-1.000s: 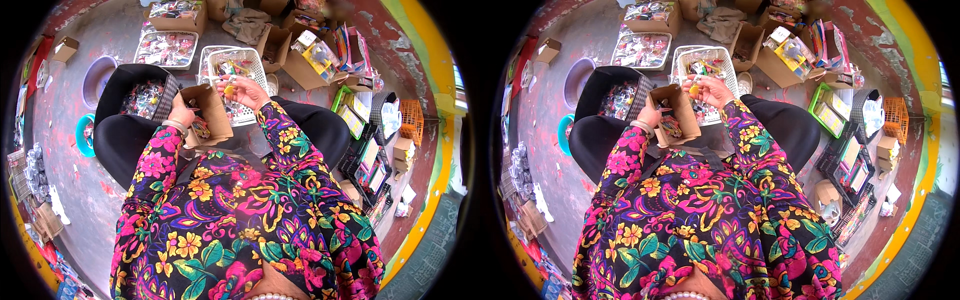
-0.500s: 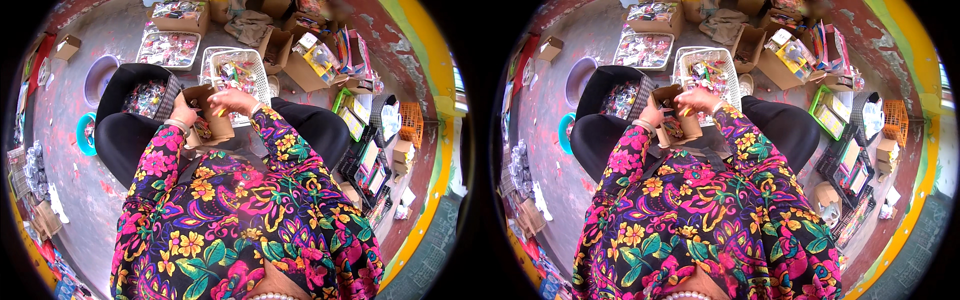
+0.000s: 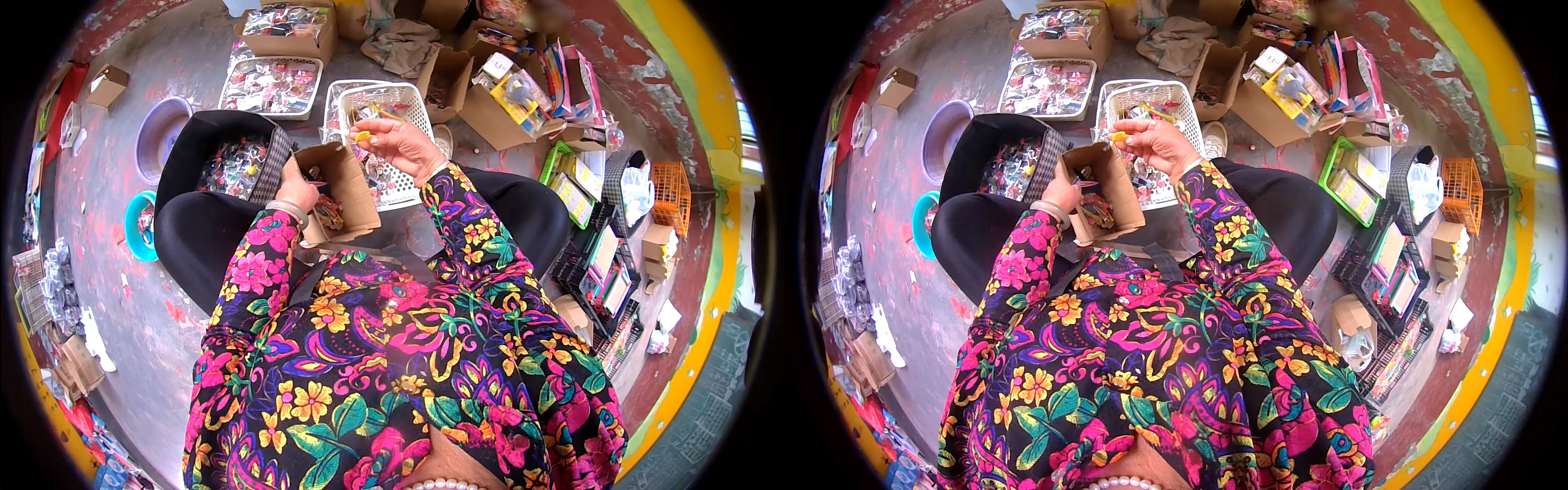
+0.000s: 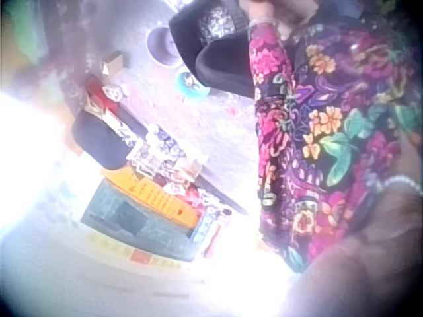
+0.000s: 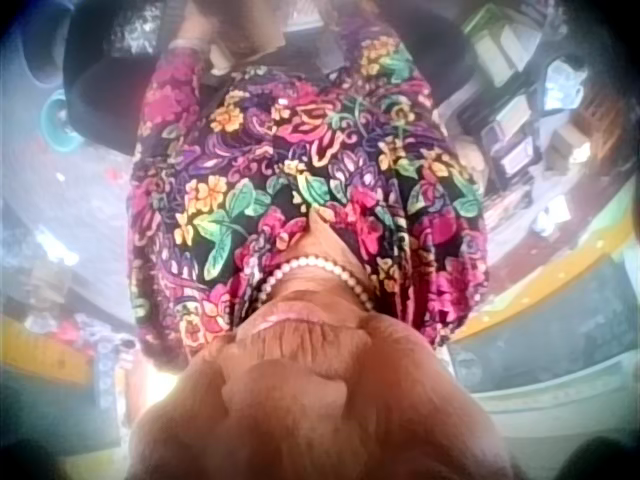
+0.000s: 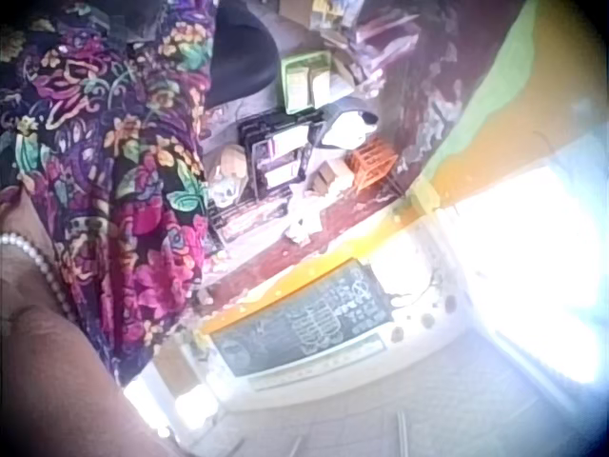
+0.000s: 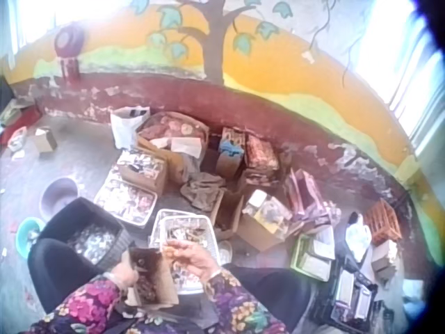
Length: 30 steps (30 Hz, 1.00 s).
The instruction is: The person sits on the floor and sorts small colorful items from a white plastic basket into a cardboard box. They pick up items individually, inspect them, and place them into the box, occasionally handling the box itself.
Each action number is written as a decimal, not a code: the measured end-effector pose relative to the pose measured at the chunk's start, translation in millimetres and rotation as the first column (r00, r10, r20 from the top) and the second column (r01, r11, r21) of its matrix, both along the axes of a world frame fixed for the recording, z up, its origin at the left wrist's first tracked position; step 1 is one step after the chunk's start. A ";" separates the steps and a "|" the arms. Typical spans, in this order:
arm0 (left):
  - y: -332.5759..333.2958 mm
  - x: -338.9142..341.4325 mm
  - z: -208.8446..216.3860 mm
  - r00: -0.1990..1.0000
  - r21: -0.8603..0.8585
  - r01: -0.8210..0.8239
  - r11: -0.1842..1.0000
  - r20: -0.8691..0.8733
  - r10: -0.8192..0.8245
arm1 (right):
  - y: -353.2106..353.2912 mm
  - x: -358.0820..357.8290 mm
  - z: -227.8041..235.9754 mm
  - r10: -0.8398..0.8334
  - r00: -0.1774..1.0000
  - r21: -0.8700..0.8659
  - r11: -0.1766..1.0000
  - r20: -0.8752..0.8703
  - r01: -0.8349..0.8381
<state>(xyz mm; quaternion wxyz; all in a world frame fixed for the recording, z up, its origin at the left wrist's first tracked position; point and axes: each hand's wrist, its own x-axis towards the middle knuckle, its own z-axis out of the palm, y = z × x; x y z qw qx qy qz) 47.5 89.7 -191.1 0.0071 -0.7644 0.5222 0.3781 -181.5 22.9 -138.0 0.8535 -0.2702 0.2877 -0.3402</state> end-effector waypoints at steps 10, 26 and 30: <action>2.1 1.7 -8.7 1.000 -0.032 0.006 0.999 0.016 -0.005 | 3.8 0.7 2.1 0.001 0.983 0.206 0.978 -0.186 0.038; 0.3 -6.4 7.1 0.998 0.020 -0.027 0.999 0.062 0.026 | 2.4 7.3 -4.7 -0.153 0.986 0.072 0.986 0.060 0.149; 0.6 -2.7 0.0 0.998 0.009 -0.003 1.000 0.067 0.002 | 2.3 9.9 -4.6 -0.179 0.984 0.013 0.984 -0.007 0.179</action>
